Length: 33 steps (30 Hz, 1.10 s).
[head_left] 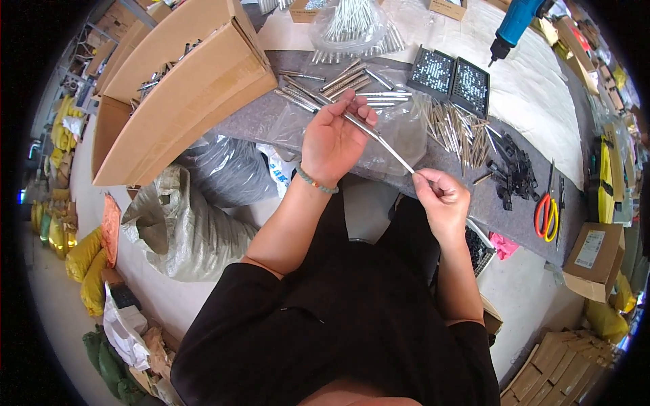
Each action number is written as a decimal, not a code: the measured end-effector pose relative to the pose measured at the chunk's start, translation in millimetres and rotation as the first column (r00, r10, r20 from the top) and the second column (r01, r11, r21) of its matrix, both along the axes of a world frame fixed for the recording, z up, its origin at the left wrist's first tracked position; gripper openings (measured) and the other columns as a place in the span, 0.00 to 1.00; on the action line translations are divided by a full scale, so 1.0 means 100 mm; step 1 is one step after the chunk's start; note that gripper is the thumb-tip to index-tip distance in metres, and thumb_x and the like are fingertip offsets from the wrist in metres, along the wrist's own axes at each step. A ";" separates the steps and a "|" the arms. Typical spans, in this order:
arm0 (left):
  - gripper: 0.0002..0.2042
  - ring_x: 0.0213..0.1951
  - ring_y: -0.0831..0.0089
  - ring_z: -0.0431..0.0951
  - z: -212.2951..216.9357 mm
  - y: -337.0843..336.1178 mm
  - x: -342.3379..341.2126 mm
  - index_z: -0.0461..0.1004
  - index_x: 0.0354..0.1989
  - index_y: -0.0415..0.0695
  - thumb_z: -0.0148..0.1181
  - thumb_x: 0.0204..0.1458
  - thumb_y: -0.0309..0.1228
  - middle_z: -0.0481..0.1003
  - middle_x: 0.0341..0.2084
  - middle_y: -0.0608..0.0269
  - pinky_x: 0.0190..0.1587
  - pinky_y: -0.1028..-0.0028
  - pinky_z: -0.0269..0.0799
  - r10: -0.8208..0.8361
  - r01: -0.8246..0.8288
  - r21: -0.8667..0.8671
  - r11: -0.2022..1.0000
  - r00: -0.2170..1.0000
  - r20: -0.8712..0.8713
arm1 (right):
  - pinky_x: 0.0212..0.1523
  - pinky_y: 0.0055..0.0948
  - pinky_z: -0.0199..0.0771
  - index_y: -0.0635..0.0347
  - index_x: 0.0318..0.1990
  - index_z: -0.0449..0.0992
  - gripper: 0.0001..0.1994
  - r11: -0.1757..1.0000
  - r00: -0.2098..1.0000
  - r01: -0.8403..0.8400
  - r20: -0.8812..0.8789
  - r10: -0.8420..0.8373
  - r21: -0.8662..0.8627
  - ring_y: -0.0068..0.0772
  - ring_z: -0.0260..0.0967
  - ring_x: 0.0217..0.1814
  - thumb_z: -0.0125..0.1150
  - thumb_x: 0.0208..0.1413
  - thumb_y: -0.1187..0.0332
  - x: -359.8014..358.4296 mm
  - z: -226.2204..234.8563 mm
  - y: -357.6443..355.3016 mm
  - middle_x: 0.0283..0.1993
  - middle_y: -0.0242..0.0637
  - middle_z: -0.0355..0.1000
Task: Sorting and assembling small metal and plastic components in a manufacturing environment.
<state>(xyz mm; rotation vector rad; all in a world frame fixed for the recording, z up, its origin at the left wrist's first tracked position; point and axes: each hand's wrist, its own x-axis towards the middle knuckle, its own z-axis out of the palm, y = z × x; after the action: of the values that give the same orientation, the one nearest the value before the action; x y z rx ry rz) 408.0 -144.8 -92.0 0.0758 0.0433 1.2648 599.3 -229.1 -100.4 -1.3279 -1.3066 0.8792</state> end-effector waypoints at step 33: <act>0.17 0.30 0.74 0.72 -0.17 -0.06 0.25 0.69 0.35 0.39 0.43 0.58 0.43 0.72 0.28 0.63 0.36 0.75 0.69 -0.039 0.116 0.079 0.990 0.770 -0.636 | 0.30 0.33 0.68 0.56 0.33 0.72 0.06 0.969 0.804 -0.043 0.584 -0.112 0.244 0.41 0.69 0.30 0.57 0.47 0.67 -0.08 0.14 0.37 0.29 0.38 0.71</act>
<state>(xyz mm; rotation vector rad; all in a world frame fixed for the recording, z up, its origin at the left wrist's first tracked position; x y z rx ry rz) 433.3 -150.4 -108.7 0.6033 0.5528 1.1073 591.3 -191.9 -86.6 -1.4767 -1.7993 0.2423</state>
